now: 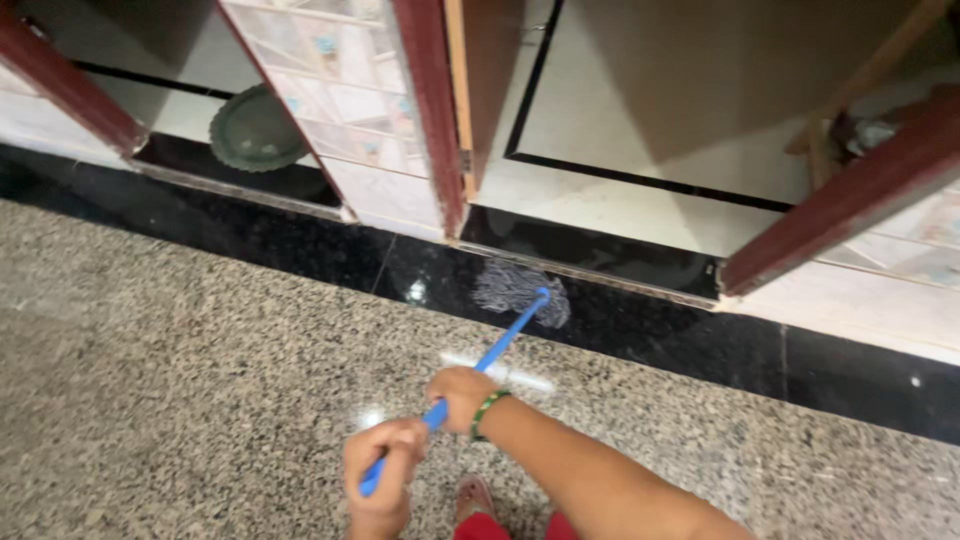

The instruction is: The person mops a granite floor using a string mop and a bucket of water, cleaning the surface through a hallway toward a large door.

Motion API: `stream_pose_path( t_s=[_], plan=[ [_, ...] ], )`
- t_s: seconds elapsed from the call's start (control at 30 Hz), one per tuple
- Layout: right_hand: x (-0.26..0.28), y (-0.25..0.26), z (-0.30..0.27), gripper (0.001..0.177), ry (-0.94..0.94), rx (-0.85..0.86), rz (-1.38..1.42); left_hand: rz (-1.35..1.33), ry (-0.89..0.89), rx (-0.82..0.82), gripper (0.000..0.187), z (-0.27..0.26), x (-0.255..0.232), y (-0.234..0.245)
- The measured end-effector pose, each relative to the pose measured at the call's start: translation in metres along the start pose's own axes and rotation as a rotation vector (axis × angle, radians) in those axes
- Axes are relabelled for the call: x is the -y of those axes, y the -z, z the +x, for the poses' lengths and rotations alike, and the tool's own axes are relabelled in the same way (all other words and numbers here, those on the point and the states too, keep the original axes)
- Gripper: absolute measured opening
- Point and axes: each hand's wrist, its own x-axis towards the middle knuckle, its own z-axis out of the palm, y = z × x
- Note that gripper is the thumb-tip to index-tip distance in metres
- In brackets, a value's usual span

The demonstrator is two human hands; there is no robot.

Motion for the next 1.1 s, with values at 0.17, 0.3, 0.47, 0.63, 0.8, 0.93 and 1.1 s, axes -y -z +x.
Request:
stream_pose_path(
  t_s=[0.17,0.3,0.47,0.63,0.8,0.93,1.1],
  plan=[
    [-0.079,0.047,-0.116,0.018,-0.218,0.007,-0.059,-0.027,-0.172,0.189,0.006,-0.028,0.024,-0.121],
    [-0.125,0.107,-0.215,0.035,-0.098,-0.273,0.019,0.078,-0.169,0.375,0.013,-0.048,0.009,-0.23],
    [-0.115,0.187,-0.338,0.037,-0.56,-0.424,0.731,0.137,-0.254,0.519,0.039,-0.072,-0.049,-0.343],
    [-0.065,0.249,-0.427,0.037,-1.133,-0.652,1.141,0.106,-0.477,0.641,0.058,-0.096,-0.035,-0.415],
    [-0.001,0.309,-0.476,0.031,-1.289,-0.35,0.972,0.065,0.078,0.905,0.031,-0.088,0.042,-0.459],
    [0.032,0.303,-0.477,0.036,-1.499,0.054,0.216,0.611,-0.305,1.267,0.049,-0.097,0.069,-0.485],
    [0.058,0.24,-0.464,0.033,-1.357,0.062,-0.256,1.14,-0.27,1.655,0.025,-0.112,0.085,-0.486]
  ],
)
